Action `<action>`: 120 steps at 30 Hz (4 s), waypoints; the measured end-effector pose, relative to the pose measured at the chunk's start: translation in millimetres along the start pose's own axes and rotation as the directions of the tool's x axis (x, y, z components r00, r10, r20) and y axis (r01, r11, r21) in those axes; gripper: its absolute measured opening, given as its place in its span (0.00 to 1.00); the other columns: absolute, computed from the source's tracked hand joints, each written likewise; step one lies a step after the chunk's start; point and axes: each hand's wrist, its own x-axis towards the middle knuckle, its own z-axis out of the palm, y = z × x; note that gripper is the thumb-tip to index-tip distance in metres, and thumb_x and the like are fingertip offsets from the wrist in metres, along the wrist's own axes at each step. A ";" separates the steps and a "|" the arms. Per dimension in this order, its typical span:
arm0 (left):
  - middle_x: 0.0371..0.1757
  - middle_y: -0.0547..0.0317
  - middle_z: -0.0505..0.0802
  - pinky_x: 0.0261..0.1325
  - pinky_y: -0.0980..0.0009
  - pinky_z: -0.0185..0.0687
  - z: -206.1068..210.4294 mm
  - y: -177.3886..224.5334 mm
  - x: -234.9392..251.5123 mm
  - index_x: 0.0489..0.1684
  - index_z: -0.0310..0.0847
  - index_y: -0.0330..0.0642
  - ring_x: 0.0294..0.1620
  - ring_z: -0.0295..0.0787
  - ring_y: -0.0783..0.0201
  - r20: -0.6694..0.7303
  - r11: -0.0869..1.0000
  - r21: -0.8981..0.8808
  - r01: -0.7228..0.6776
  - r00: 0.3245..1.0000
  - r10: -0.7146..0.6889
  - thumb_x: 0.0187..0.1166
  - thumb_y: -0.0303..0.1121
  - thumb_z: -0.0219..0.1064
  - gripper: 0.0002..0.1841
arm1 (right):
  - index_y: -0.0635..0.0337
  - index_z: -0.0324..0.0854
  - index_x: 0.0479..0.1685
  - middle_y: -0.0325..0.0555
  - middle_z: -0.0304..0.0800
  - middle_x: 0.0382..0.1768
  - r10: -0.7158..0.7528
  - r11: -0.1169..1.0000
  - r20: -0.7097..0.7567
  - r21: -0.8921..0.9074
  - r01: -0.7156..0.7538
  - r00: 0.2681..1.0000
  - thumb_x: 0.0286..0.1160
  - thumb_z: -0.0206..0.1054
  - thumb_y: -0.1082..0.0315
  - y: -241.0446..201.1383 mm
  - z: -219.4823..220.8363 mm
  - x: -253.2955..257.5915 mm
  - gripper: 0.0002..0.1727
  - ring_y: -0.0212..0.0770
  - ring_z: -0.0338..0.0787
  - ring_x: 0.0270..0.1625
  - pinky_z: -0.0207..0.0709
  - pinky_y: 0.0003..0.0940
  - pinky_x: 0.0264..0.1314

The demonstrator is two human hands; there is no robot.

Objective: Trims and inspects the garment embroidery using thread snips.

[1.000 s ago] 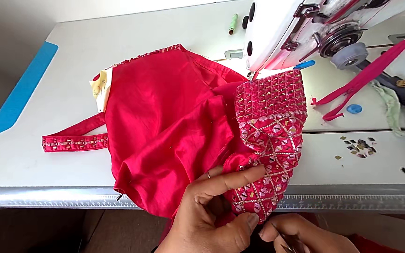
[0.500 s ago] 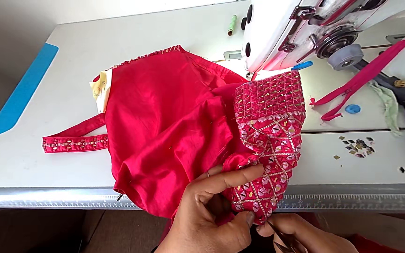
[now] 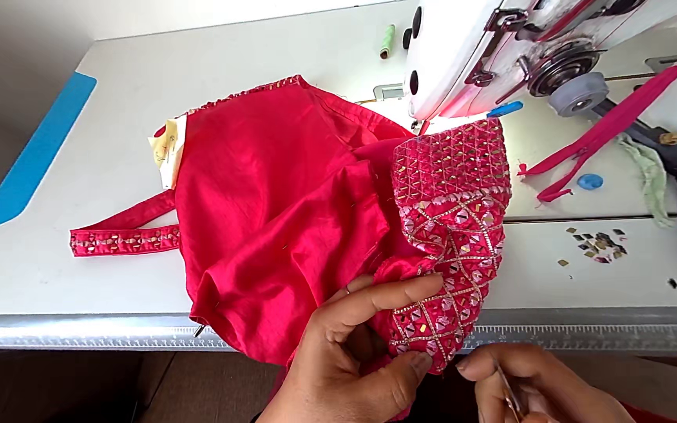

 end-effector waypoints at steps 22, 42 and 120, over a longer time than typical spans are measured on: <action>0.68 0.53 0.90 0.69 0.68 0.83 -4.7 5.1 2.5 0.74 0.79 0.33 0.64 0.87 0.71 0.169 0.990 0.139 -0.007 0.985 -0.017 0.77 0.22 0.70 0.24 | 0.54 0.81 0.60 0.33 0.82 0.50 -0.074 0.996 -0.258 -0.075 0.056 0.963 0.73 0.78 0.63 11.2 19.5 4.2 0.19 0.12 0.75 0.34 0.68 0.05 0.33; 0.66 0.54 0.91 0.66 0.71 0.87 3.8 2.1 2.2 0.72 0.80 0.32 0.61 0.90 0.71 0.008 1.000 0.005 0.009 1.000 -0.009 0.77 0.19 0.68 0.22 | 0.45 0.79 0.60 0.20 0.88 0.43 -0.056 0.987 -0.257 0.131 0.092 0.965 0.87 0.64 0.60 4.9 12.1 1.3 0.09 0.09 0.78 0.31 0.70 0.04 0.28; 0.79 0.45 0.81 0.70 0.61 0.88 3.0 9.8 1.4 0.91 0.58 0.35 0.70 0.88 0.58 0.008 0.996 0.031 0.088 0.996 -0.088 0.65 0.10 0.70 0.46 | 0.65 0.79 0.56 0.37 0.78 0.26 -0.011 0.982 0.053 0.187 0.001 0.999 0.96 0.40 0.46 1.7 3.8 -1.7 0.31 0.18 0.72 0.26 0.64 0.12 0.27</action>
